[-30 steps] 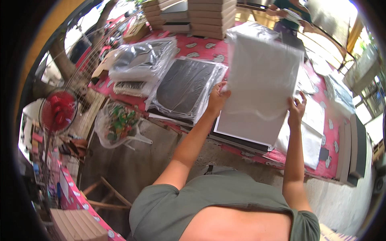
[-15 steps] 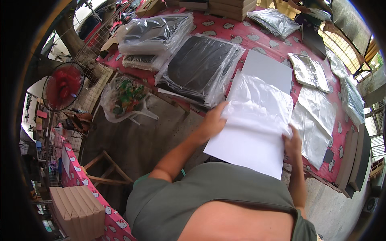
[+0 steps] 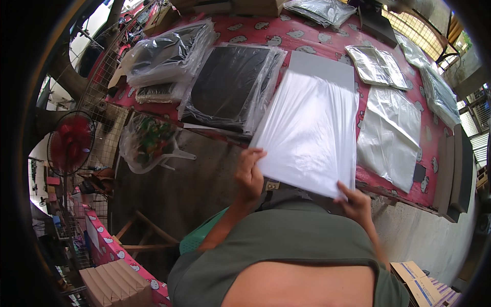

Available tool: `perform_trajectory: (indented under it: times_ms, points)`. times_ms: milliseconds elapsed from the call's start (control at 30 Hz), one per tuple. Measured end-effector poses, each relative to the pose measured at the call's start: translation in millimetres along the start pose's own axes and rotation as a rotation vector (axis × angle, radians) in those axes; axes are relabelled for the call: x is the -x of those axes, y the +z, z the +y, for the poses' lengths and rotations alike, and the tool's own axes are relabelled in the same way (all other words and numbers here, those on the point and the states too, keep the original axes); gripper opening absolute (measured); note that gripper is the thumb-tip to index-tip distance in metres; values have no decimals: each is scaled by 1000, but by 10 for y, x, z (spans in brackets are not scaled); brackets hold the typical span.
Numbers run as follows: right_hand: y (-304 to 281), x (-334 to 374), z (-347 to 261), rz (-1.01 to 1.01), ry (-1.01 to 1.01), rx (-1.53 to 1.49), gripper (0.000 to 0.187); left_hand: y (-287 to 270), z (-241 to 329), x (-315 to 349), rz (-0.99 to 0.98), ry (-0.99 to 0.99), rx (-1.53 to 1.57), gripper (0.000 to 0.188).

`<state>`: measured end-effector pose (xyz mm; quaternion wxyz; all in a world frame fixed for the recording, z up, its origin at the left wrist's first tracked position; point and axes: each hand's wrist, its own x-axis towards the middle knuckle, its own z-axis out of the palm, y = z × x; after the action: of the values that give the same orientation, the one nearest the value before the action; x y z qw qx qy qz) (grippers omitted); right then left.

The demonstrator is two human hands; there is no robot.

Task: The person packs illustration boards into plastic bags by hand, sliding each board into a bag and then placing the bagged boards in a stack.

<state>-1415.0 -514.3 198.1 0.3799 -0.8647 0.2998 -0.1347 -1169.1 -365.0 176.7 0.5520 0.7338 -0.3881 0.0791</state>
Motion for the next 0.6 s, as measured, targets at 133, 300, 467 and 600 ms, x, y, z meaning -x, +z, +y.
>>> perform_trajectory:
  times_ms: [133, 300, 467, 600]
  points:
    - [414, -795, -6, 102, -212, 44, 42, 186, -603, -589, 448, 235, -135, 26]
    - [1067, -1976, -555, -128, -147, 46, 41, -396, -1524, -1328, 649, 205, -380, 22]
    - [1748, -2336, -1100, -259, -161, 54, 33, -987, -2421, -1427, 385, -38, -551, 25]
    - [2009, -2395, -1055, -218, -164, 119, 36, -531, -2068, -1114, 353, -283, -633, 35]
